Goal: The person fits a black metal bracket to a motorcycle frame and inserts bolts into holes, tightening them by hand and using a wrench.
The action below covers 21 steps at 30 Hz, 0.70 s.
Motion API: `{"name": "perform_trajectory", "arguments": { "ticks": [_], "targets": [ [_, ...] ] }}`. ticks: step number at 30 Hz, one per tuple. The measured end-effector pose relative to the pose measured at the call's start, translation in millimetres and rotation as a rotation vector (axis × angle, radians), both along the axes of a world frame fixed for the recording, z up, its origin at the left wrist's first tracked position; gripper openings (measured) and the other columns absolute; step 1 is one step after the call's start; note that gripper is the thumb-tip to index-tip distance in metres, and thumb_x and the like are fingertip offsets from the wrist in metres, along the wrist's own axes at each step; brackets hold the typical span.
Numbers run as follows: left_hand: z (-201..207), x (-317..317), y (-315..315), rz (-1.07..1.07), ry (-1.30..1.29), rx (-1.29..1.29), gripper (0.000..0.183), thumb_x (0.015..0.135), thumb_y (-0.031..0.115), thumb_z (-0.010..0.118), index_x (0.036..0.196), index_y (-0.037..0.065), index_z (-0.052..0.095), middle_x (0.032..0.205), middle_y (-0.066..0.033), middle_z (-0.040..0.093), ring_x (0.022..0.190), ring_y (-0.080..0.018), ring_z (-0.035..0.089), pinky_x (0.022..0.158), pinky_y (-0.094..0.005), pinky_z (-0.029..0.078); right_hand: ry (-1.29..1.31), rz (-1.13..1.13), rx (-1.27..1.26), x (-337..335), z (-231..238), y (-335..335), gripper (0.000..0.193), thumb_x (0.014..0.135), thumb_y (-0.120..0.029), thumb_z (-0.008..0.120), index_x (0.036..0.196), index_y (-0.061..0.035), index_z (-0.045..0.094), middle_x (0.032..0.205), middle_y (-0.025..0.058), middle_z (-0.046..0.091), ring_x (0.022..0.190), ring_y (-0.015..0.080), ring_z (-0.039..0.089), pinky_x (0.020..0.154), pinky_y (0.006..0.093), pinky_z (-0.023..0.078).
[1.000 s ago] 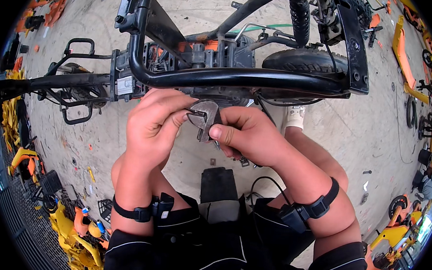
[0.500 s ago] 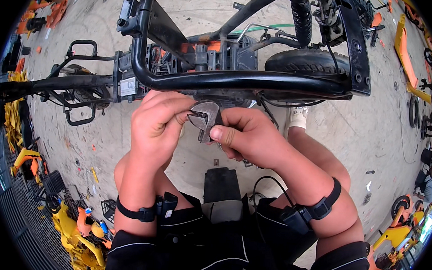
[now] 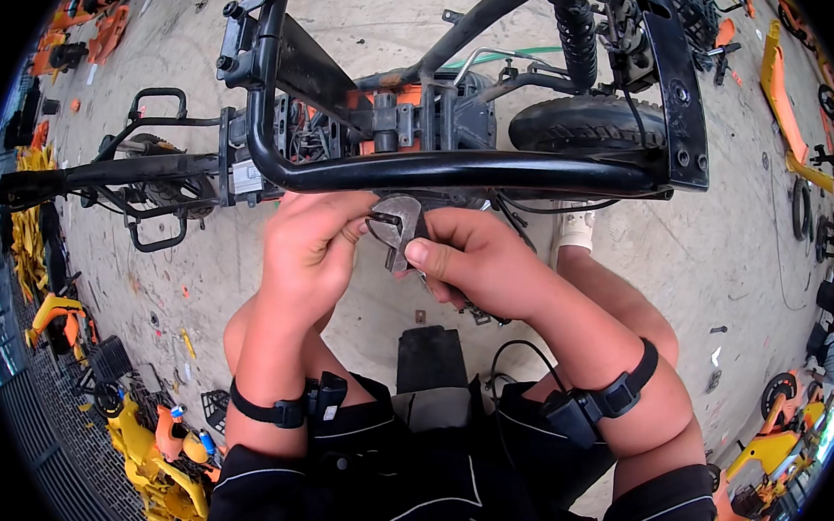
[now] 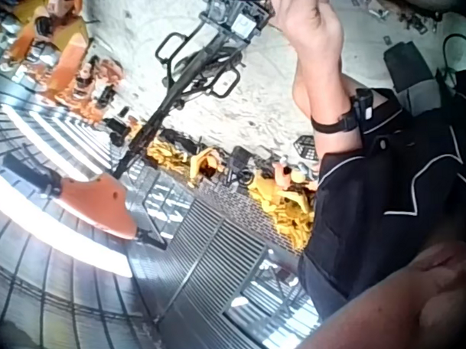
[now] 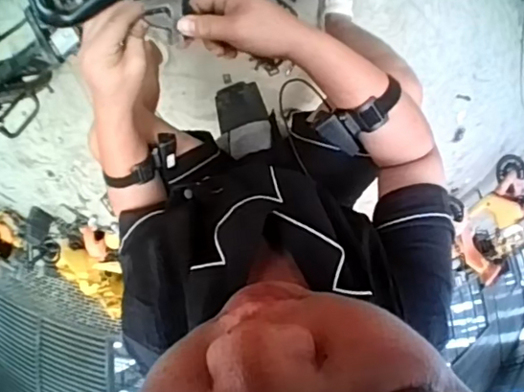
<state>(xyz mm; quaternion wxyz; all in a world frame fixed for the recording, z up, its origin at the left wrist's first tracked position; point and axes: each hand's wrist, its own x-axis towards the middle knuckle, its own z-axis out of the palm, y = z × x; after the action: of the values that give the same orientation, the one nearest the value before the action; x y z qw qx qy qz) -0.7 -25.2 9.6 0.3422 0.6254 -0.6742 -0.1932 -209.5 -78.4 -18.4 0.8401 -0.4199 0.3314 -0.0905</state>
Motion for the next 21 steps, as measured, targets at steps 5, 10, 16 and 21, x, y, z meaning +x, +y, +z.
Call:
{"name": "perform_trajectory", "arguments": {
  "ticks": [5, 10, 16, 21],
  "targets": [
    [0.2, 3.4, 0.2, -0.052, 0.052, 0.053, 0.024, 0.079, -0.009, 0.066, 0.1, 0.001, 0.073, 0.093, -0.0145, 0.072, 0.086, -0.0324, 0.067, 0.08, -0.0383, 0.05, -0.051, 0.028, -0.021, -1.1, 1.2, -2.3, 0.027, 0.103, -0.031, 0.061, 0.096, -0.005, 0.066, 0.067, -0.0023, 0.056, 0.058, 0.0051, 0.052, 0.05, 0.0236, 0.04],
    [-1.0, 4.4, -2.3, -0.098, 0.144, 0.088, 0.024, 0.081, -0.01, 0.063, 0.101, 0.0, 0.072, 0.089, -0.015, 0.07, 0.083, -0.0317, 0.066, 0.076, -0.037, 0.051, -0.072, 0.037, 0.021, -0.7, -4.0, -1.7, 0.025, 0.104, -0.03, 0.06, 0.097, -0.0069, 0.063, 0.067, -0.0022, 0.055, 0.055, 0.0049, 0.049, 0.048, 0.0237, 0.038],
    [-2.3, 6.6, -2.4, -0.114, 0.217, 0.149, 0.029, 0.083, -0.012, 0.059, 0.107, -0.002, 0.071, 0.083, -0.0133, 0.067, 0.072, -0.0245, 0.062, 0.068, -0.0328, 0.049, -0.072, 0.064, 0.015, -0.4, 3.5, -6.3, 0.022, 0.104, -0.028, 0.058, 0.097, -0.0068, 0.06, 0.066, -0.0019, 0.055, 0.052, 0.0052, 0.045, 0.046, 0.0246, 0.035],
    [-3.5, 5.6, -3.5, -0.111, 0.252, 0.151, 0.035, 0.084, -0.013, 0.055, 0.112, -0.001, 0.072, 0.08, -0.0111, 0.065, 0.067, -0.0202, 0.059, 0.063, -0.0305, 0.047, -0.083, 0.048, 0.017, 1.3, 4.0, -7.0, 0.021, 0.104, -0.025, 0.057, 0.097, -0.0057, 0.061, 0.065, -0.0018, 0.055, 0.054, 0.0056, 0.045, 0.047, 0.0254, 0.035]
  ]
}}
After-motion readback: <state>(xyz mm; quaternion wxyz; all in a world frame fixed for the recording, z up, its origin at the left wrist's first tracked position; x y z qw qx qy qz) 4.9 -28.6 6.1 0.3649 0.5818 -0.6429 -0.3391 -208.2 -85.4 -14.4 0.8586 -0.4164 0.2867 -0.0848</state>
